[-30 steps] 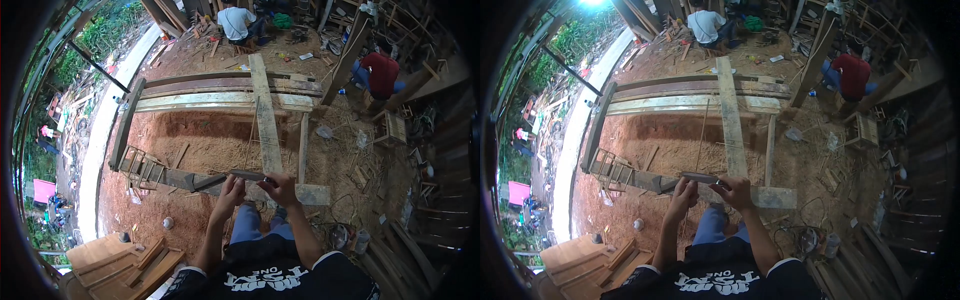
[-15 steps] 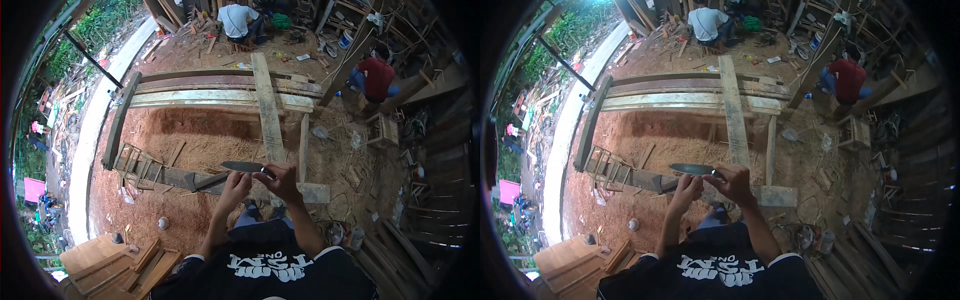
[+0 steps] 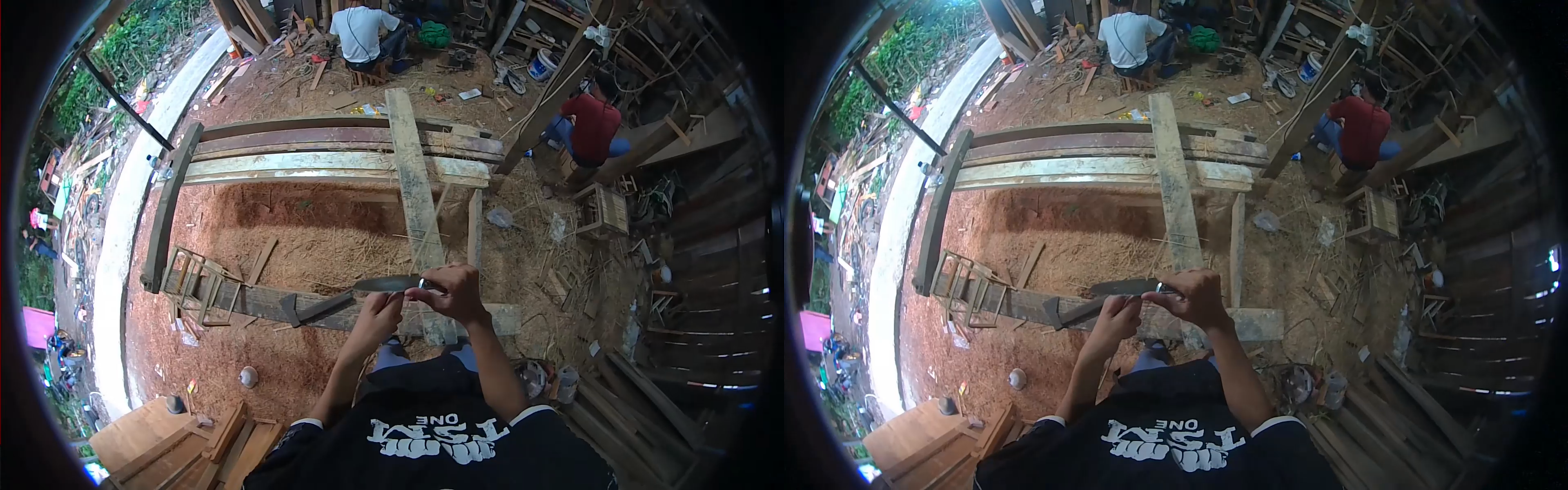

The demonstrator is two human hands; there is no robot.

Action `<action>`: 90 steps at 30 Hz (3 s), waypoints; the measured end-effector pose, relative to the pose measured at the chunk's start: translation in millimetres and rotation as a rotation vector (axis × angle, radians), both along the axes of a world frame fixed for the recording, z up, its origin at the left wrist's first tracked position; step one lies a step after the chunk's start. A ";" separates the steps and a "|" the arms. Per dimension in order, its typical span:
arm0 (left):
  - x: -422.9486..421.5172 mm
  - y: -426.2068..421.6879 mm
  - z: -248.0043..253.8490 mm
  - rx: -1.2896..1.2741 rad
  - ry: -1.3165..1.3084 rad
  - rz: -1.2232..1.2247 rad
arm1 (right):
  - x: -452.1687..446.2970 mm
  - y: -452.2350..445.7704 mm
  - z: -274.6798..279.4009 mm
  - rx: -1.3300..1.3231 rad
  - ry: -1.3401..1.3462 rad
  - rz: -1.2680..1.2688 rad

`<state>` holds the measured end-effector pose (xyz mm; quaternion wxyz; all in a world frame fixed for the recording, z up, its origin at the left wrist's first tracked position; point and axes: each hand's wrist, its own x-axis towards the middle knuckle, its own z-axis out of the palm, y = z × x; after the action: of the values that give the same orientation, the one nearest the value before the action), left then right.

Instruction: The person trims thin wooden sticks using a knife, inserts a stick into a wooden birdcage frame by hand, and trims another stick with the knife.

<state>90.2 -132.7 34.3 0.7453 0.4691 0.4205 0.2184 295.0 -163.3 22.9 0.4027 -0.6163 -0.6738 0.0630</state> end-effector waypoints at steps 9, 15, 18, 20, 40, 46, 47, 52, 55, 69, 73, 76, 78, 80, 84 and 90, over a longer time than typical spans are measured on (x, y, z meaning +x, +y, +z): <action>46.6 -11.3 -3.8 -0.138 -0.142 -0.013 | 118.0 -4.0 -4.6 -0.109 0.034 -0.264; 93.9 0.2 -12.2 -0.037 -0.160 0.027 | 121.9 4.8 -13.9 -0.056 0.239 -0.276; 114.1 6.3 -18.6 0.047 -0.137 0.014 | 130.1 7.4 -23.2 -0.104 0.355 -0.282; 126.4 14.4 -14.6 0.074 -0.071 0.042 | 134.1 12.7 -20.9 -0.176 0.416 -0.330; 170.7 91.5 -35.1 0.324 0.205 0.053 | 126.5 45.9 -53.9 -0.262 0.214 -0.416; 155.2 80.9 -35.5 0.303 0.158 -0.011 | 163.2 64.2 -44.9 -0.085 -0.215 -0.246; 145.6 81.4 -31.8 0.272 0.172 -0.029 | 186.8 69.9 -42.0 -0.060 -0.076 -0.426; 96.0 81.7 -31.6 0.233 0.266 0.015 | 250.0 64.2 -38.2 -0.045 -0.021 -0.709; 109.0 80.2 -25.7 0.179 0.179 0.080 | 209.3 50.9 -38.8 -0.089 0.067 -0.620; 129.3 38.9 5.3 0.245 -0.063 0.080 | 119.8 -3.5 -10.7 -0.139 0.323 -0.211; 123.2 21.8 2.1 0.216 -0.122 0.047 | 90.9 -15.7 5.4 -0.176 0.296 -0.068; 115.8 8.8 1.7 0.324 -0.082 0.017 | 83.0 -21.9 9.3 -0.166 0.273 0.015; 114.8 -2.4 6.9 0.465 -0.065 0.053 | 82.9 -23.8 8.9 -0.116 0.308 0.068; 103.6 -7.9 7.8 0.514 0.018 -0.005 | 83.8 -22.9 2.9 0.040 0.213 0.089; 87.3 -22.5 10.8 0.345 0.138 0.014 | 106.4 -31.3 -13.3 0.025 0.145 -0.019; 66.2 -35.2 11.1 0.171 0.026 0.021 | 154.5 -43.1 -28.6 -0.053 0.226 -0.501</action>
<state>156.4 -167.9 45.4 0.6946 0.5296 0.4149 0.2549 449.5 -206.4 -5.7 0.4618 -0.7633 -0.4493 0.0474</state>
